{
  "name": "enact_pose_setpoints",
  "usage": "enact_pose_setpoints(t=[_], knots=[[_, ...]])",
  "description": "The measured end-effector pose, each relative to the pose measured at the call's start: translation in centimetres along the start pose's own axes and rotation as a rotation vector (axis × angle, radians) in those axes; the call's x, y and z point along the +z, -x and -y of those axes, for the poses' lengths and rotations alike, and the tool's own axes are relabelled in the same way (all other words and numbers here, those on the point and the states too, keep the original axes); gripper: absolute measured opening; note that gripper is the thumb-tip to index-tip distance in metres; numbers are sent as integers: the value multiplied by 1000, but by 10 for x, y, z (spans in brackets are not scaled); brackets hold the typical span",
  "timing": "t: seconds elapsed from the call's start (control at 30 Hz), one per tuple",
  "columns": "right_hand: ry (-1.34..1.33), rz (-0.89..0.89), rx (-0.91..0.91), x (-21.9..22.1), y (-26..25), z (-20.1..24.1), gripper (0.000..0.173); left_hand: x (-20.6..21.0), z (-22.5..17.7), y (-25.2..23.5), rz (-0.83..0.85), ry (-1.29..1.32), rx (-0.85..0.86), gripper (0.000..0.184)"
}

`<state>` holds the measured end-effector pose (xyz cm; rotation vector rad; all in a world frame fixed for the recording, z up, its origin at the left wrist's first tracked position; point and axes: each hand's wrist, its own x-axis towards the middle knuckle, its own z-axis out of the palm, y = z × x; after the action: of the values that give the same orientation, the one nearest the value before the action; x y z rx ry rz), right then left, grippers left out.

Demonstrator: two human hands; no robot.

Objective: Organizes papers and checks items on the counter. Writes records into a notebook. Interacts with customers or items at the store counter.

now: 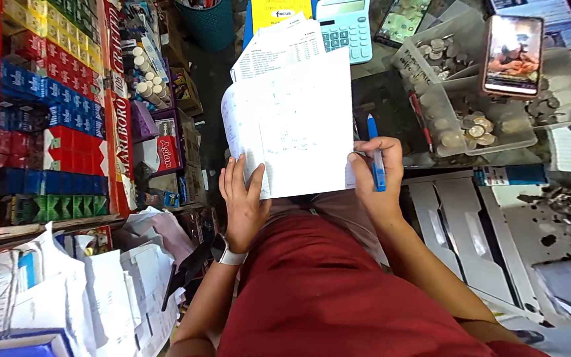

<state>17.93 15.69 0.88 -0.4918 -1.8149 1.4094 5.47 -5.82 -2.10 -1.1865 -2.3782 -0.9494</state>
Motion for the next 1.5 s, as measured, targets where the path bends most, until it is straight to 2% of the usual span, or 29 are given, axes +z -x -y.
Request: enact_pose_setpoints(t=[0.2,0.3,0.37,0.43,0.57,0.63,0.7,0.8,0.9,0.97,1.0,1.13,1.17,1.27,1.4,1.5], knots=[[-221,-26,-26,9,-5,22,33,-27,-20,-15,-228,143,32,35],[-288,-29,-33,14,-4,35,33,-41,-31,-26,-288,238,74,35],[-297,-40,-70,15,-4,40,32,-44,-39,-31,-300,392,78,40],[-278,-64,-121,17,-7,39,33,-45,-45,-35,-223,627,37,48],[-146,-91,-219,12,-13,25,31,-36,-48,-39,87,1211,-146,81],[-72,-85,-246,8,-13,17,31,-27,-40,-36,150,1347,-205,78],[-26,-78,-241,5,-11,13,30,-17,-32,-32,122,1421,-302,75],[-35,-63,-204,5,-8,14,29,-13,-27,-30,101,1280,-310,82],[-106,-53,-176,7,-8,15,32,-14,-25,-26,73,907,-189,100],[-191,-52,-131,9,-11,20,33,-11,-21,-25,18,617,-108,101],[-232,-55,-102,10,-12,23,33,-11,-18,-26,-26,480,-77,93],[-264,-29,-93,9,-12,28,34,-20,5,-25,-306,105,69,41],[-235,-27,-97,7,-11,25,34,-25,11,-22,-327,25,126,35],[-70,5,-38,-3,-7,6,32,-31,23,-7,-242,-106,229,28],[232,90,37,-17,8,-25,22,-7,26,23,42,-133,171,33],[389,123,55,-23,19,-36,22,15,32,35,149,-109,137,41]])
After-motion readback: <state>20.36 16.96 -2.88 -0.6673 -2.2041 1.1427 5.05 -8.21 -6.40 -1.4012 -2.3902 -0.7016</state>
